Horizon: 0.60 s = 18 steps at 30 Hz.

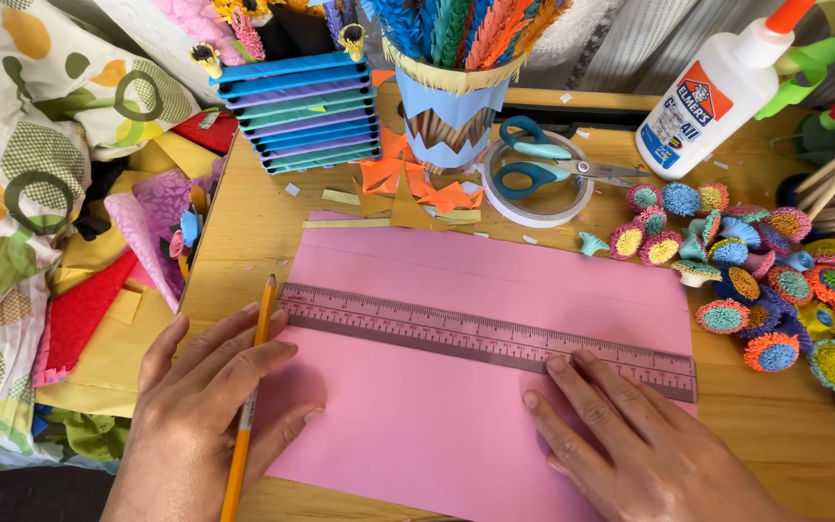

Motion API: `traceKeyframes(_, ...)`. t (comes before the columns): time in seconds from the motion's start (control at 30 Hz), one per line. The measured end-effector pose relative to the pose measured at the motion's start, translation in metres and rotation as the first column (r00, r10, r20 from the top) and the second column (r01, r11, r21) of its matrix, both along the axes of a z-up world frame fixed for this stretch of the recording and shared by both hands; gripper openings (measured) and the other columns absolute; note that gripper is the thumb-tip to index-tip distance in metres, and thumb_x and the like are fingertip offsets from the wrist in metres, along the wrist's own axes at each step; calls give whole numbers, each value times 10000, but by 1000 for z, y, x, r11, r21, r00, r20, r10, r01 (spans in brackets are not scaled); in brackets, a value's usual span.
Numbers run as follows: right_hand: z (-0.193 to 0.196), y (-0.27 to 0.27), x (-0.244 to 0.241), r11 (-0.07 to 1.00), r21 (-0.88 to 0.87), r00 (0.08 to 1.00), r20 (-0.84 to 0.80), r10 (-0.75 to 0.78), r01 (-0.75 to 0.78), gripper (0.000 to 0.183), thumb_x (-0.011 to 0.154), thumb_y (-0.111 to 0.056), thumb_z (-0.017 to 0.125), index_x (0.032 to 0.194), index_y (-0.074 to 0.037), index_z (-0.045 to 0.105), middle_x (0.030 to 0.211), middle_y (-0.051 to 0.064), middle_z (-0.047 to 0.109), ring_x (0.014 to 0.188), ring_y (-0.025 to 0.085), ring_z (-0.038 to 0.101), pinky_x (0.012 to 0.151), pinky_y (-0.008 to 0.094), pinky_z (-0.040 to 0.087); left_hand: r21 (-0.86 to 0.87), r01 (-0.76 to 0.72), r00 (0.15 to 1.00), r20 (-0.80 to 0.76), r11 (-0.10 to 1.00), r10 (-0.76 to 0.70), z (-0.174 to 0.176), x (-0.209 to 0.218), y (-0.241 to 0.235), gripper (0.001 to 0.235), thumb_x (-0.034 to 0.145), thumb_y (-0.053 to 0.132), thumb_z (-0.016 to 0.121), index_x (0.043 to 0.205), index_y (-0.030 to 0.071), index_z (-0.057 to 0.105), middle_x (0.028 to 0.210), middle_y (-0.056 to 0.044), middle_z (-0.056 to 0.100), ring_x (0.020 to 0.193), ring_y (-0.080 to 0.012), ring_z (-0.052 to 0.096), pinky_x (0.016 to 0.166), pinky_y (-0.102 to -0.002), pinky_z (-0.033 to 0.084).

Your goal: Gluing small paper decorations and measuring pink paper with a ruler and pencil for a craft project.

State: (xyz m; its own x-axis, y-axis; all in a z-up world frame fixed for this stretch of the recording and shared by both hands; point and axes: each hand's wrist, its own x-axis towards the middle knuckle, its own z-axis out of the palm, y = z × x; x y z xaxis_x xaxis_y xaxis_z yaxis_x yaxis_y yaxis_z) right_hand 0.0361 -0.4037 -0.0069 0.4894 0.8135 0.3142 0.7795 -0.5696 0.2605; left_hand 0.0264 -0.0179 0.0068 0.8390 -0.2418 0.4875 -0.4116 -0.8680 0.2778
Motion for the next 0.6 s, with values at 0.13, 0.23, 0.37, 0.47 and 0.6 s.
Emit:
traceKeyframes(0.13,4,2,1,1000,5,1000,0,3,-3,456,1013,-243,510,1446,-100,530,1496,234,526,1304,362,590,1009,454,516,8,-7,1000,7,1000,7,-1,0,0,431,731,354,870,1085,171,703,1269,-42,733,1302,-220,634,1193,-475,304)
traceKeyframes(0.23,6,3,1,1000,1,1000,11,13,-13,449,1016,-227,504,1441,-86,532,1493,244,528,1300,368,593,1014,454,515,10,-3,1000,7,1000,3,-1,0,1,431,734,355,868,1086,173,699,1280,-39,729,1303,-217,634,1194,-469,299)
traceKeyframes(0.37,3,2,1,1000,7,1000,-11,1,-1,457,1010,-239,514,1443,-93,529,1500,237,523,1311,373,586,1000,464,522,7,-2,1000,8,1000,2,-2,0,1,436,728,353,870,1087,169,705,1281,-50,729,1300,-219,637,1195,-471,298)
traceKeyframes(0.47,8,3,1,1000,-5,1000,17,26,-26,431,1036,-225,465,1431,-68,538,1453,249,555,1278,379,599,1043,467,503,12,-4,1000,3,1000,4,0,0,0,441,727,356,862,1094,165,708,1286,-55,727,1297,-215,636,1203,-477,299)
traceKeyframes(0.6,5,-1,0,999,-31,1000,5,12,-12,444,1045,-185,401,1459,-62,503,1494,263,518,1306,386,583,1013,446,515,38,6,1000,10,999,-7,-3,1,3,437,746,399,825,1107,185,705,1305,-59,719,1308,-210,628,1221,-456,284)
